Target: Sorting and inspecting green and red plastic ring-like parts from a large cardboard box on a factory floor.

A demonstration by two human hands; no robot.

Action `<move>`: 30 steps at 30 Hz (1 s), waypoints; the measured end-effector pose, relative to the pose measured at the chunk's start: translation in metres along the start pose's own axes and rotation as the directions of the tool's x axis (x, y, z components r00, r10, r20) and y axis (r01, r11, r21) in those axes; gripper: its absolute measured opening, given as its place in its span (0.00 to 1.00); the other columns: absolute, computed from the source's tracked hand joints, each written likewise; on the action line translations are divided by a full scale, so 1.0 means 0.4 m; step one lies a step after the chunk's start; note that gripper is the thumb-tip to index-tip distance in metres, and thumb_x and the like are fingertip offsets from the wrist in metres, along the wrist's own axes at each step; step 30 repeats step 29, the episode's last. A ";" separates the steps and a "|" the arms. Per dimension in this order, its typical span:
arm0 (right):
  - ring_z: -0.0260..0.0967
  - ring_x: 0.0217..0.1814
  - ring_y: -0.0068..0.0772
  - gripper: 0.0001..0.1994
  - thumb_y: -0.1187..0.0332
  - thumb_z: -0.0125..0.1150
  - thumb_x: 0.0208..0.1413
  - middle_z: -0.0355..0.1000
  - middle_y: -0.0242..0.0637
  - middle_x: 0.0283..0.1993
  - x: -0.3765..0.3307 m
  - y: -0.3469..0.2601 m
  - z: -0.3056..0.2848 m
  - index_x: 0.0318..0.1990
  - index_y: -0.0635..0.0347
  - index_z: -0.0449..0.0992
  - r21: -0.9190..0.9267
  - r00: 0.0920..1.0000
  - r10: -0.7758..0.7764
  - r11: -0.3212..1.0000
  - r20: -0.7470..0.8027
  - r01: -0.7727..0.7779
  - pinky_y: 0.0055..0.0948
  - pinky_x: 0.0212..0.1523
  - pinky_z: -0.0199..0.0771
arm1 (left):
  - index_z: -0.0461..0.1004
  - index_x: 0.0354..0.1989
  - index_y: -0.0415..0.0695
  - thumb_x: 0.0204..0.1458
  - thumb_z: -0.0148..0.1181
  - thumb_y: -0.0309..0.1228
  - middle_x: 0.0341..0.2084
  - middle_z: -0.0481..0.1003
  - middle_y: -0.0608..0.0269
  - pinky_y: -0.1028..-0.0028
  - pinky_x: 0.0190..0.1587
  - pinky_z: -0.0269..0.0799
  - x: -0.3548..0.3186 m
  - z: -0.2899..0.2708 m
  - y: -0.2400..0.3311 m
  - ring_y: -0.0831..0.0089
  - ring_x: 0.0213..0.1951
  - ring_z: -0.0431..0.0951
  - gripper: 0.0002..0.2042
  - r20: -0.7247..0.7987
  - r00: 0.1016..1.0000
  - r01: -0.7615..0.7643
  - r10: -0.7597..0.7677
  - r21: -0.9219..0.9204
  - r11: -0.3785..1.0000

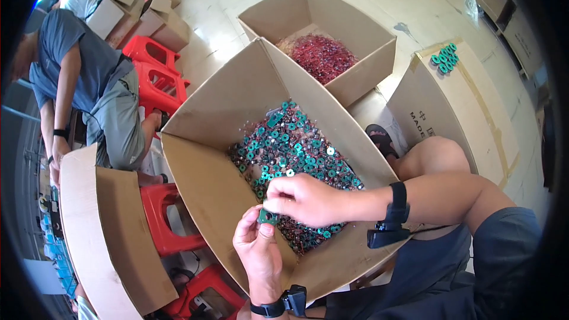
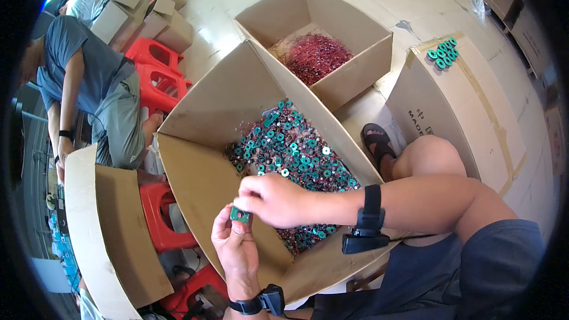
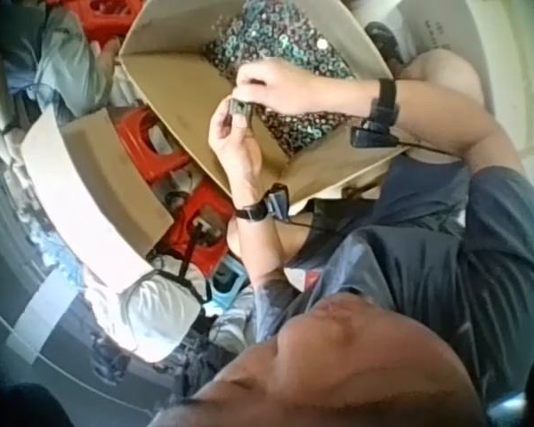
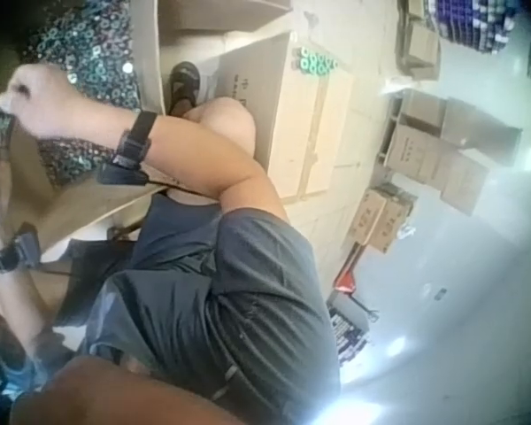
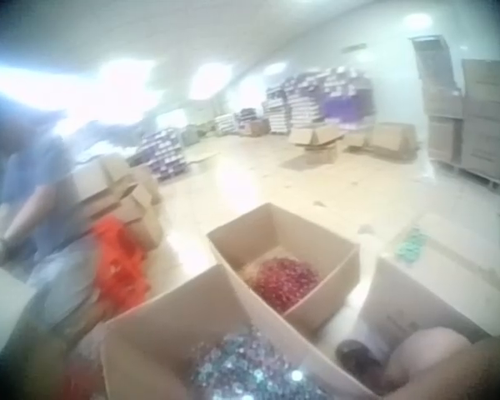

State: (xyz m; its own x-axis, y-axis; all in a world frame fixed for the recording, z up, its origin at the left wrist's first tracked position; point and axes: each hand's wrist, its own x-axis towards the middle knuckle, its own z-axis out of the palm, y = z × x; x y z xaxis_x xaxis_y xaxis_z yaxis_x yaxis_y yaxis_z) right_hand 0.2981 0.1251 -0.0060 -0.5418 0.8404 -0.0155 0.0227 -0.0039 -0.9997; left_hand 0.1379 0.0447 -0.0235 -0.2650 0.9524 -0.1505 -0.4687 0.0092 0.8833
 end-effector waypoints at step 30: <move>0.74 0.31 0.37 0.10 0.63 0.59 0.58 0.75 0.38 0.29 0.011 0.062 0.005 0.32 0.60 0.72 -0.279 0.989 -0.101 0.958 -0.107 0.068 0.37 0.34 0.73 | 0.74 0.49 0.35 0.49 0.62 0.15 0.42 0.77 0.58 0.74 0.48 0.75 0.030 -0.003 -0.032 0.73 0.42 0.77 0.17 -0.068 0.977 0.191 -0.202 -0.138 0.972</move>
